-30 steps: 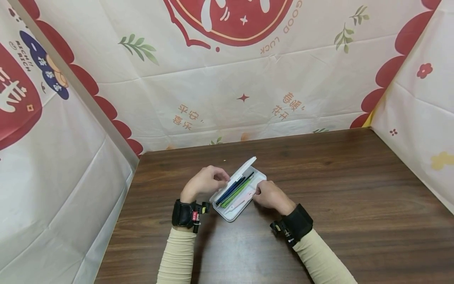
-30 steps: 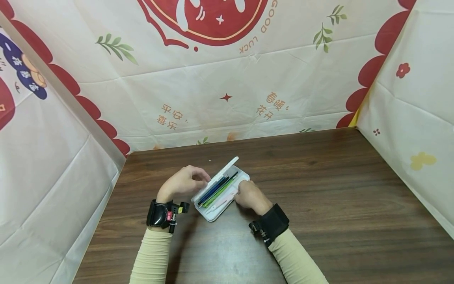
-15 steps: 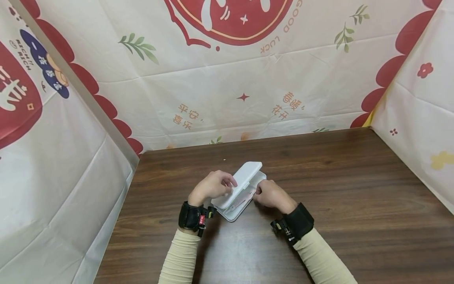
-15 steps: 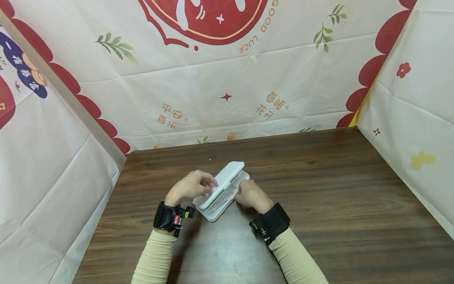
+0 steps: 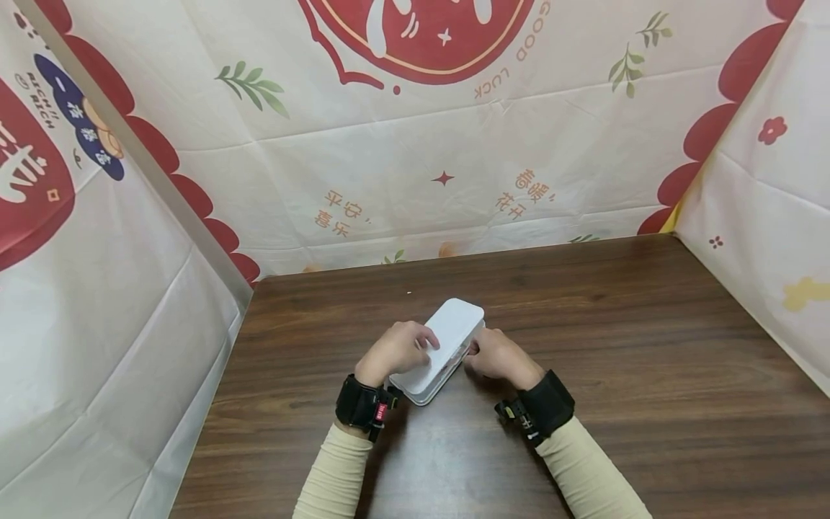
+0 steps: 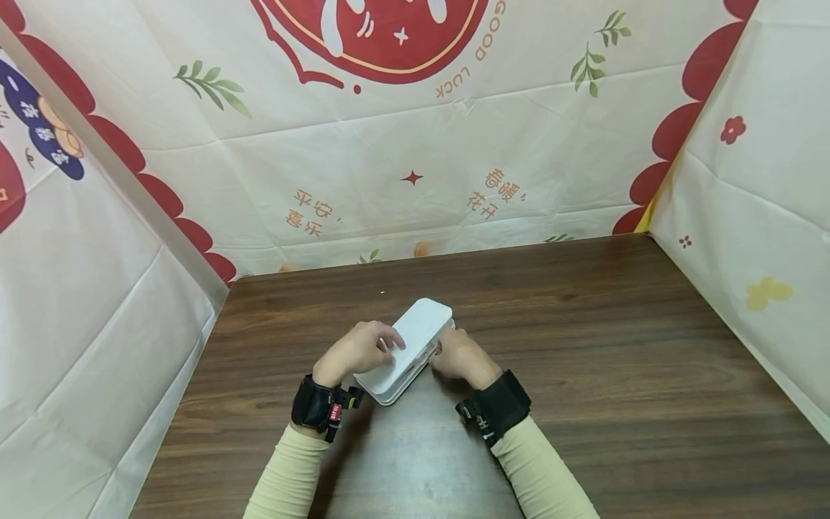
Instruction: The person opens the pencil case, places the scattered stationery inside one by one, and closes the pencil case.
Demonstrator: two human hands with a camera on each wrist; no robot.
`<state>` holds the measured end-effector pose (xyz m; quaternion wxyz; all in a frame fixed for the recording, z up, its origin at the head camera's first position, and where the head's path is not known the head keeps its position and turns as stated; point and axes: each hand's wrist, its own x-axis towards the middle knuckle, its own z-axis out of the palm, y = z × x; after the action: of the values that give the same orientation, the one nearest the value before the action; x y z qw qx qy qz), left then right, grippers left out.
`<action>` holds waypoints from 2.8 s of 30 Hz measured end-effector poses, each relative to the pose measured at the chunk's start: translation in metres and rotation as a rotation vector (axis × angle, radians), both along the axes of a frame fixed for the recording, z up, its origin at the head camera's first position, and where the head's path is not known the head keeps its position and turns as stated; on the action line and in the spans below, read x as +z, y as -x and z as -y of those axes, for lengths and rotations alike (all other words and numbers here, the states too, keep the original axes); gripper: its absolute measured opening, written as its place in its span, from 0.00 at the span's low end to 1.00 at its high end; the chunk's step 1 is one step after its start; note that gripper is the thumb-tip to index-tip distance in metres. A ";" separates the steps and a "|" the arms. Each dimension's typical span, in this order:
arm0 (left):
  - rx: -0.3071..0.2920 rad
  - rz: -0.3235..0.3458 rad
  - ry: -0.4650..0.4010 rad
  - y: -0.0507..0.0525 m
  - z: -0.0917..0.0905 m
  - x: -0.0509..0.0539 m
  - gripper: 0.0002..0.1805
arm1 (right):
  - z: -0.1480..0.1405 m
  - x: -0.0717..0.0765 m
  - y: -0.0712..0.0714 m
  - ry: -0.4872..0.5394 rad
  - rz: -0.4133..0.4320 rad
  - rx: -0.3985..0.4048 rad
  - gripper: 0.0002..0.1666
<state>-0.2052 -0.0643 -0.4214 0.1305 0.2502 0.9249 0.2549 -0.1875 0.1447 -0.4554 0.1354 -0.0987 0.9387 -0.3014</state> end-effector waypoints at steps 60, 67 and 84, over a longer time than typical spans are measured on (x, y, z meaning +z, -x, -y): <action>0.133 -0.138 0.169 -0.021 -0.021 -0.014 0.14 | 0.001 -0.003 0.002 -0.005 -0.011 -0.021 0.23; 0.126 -0.128 0.149 -0.020 -0.022 -0.011 0.13 | -0.002 0.000 0.003 0.000 0.001 -0.022 0.22; 0.271 -0.598 -0.138 -0.006 -0.023 -0.016 0.22 | -0.008 0.009 -0.006 0.023 -0.475 -0.083 0.32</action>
<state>-0.1992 -0.0413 -0.4371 -0.1991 0.1967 0.9277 0.2472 -0.1811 0.1522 -0.4459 -0.1028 -0.1296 0.9439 -0.2858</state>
